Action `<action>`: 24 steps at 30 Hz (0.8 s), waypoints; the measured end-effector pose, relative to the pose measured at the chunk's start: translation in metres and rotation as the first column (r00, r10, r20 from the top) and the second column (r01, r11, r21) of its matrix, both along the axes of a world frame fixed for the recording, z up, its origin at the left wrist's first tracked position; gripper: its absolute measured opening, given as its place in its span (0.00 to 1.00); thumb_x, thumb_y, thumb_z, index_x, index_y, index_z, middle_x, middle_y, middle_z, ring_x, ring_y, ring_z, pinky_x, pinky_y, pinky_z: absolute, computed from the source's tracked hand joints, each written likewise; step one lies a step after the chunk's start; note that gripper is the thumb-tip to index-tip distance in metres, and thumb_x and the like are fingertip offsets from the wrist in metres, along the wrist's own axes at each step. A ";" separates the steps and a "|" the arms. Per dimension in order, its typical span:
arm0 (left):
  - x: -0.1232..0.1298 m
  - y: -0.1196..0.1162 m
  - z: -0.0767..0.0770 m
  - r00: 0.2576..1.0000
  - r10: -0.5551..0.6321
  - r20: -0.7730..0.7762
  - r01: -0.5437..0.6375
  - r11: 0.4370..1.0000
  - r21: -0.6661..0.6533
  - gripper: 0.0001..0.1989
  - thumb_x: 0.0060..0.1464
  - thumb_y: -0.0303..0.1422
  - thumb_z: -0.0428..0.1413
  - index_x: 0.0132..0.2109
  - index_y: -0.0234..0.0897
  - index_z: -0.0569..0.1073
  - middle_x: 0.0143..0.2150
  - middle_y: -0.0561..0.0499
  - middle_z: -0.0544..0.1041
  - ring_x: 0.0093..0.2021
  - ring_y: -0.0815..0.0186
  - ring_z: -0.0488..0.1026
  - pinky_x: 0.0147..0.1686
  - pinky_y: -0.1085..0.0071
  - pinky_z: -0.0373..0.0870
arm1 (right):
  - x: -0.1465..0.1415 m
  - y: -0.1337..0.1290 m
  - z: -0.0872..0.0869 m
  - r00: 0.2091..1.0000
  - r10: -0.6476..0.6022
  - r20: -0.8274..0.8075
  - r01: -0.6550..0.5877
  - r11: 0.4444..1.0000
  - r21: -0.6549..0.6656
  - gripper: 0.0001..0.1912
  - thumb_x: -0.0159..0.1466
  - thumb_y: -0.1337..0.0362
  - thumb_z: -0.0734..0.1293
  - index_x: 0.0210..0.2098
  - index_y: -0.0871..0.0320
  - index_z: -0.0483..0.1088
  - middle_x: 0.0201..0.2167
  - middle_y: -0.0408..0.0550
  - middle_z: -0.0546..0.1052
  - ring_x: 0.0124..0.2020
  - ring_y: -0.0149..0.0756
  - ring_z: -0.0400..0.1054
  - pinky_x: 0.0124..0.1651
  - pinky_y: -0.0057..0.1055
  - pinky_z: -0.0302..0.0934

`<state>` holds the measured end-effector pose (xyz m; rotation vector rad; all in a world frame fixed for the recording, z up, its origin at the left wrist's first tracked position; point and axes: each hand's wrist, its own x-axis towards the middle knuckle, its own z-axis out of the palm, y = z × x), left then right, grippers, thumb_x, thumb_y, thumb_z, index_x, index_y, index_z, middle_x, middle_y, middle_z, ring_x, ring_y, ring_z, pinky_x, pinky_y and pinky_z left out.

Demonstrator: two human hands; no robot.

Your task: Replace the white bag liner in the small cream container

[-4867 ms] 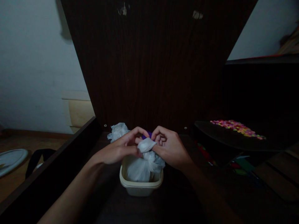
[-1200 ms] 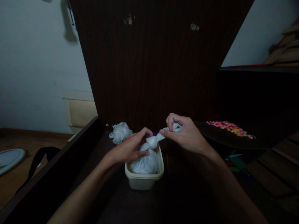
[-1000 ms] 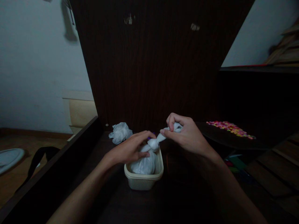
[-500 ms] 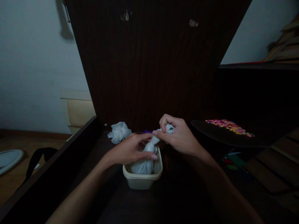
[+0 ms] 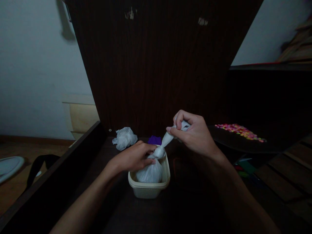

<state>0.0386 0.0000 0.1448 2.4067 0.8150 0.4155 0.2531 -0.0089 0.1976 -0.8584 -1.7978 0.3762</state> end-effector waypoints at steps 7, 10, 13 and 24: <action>0.000 -0.001 0.001 0.997 0.054 0.053 -0.053 0.998 -0.020 0.18 0.56 0.31 0.63 0.52 0.39 0.70 0.35 0.56 0.76 0.32 0.66 0.73 0.31 0.74 0.64 | -0.003 0.002 -0.006 1.000 -0.017 -0.006 0.017 0.999 -0.037 0.12 0.57 0.68 0.72 0.25 0.56 0.63 0.28 0.40 0.68 0.28 0.31 0.61 0.31 0.30 0.55; 0.002 -0.002 0.002 0.991 0.027 0.134 -0.025 1.000 -0.017 0.17 0.56 0.35 0.64 0.50 0.38 0.71 0.35 0.55 0.76 0.33 0.66 0.73 0.32 0.74 0.65 | -0.003 0.002 -0.006 1.000 -0.010 0.016 0.011 0.998 -0.068 0.11 0.58 0.67 0.73 0.26 0.56 0.65 0.28 0.40 0.69 0.29 0.31 0.63 0.32 0.30 0.56; 0.002 0.000 0.001 0.995 0.015 0.100 -0.017 1.000 0.021 0.06 0.61 0.33 0.60 0.43 0.36 0.75 0.32 0.55 0.76 0.31 0.67 0.71 0.32 0.74 0.63 | -0.001 0.002 -0.006 1.000 -0.029 -0.007 0.029 0.999 -0.040 0.12 0.58 0.67 0.73 0.25 0.56 0.65 0.28 0.40 0.69 0.28 0.31 0.62 0.31 0.30 0.56; -0.002 0.004 0.002 0.998 -0.014 0.059 0.012 0.999 0.034 0.05 0.60 0.30 0.59 0.35 0.35 0.76 0.26 0.57 0.71 0.26 0.70 0.66 0.27 0.75 0.57 | 0.010 0.016 -0.015 0.966 -0.185 0.179 0.170 0.981 0.098 0.05 0.61 0.63 0.72 0.32 0.56 0.72 0.34 0.46 0.75 0.36 0.39 0.68 0.41 0.37 0.62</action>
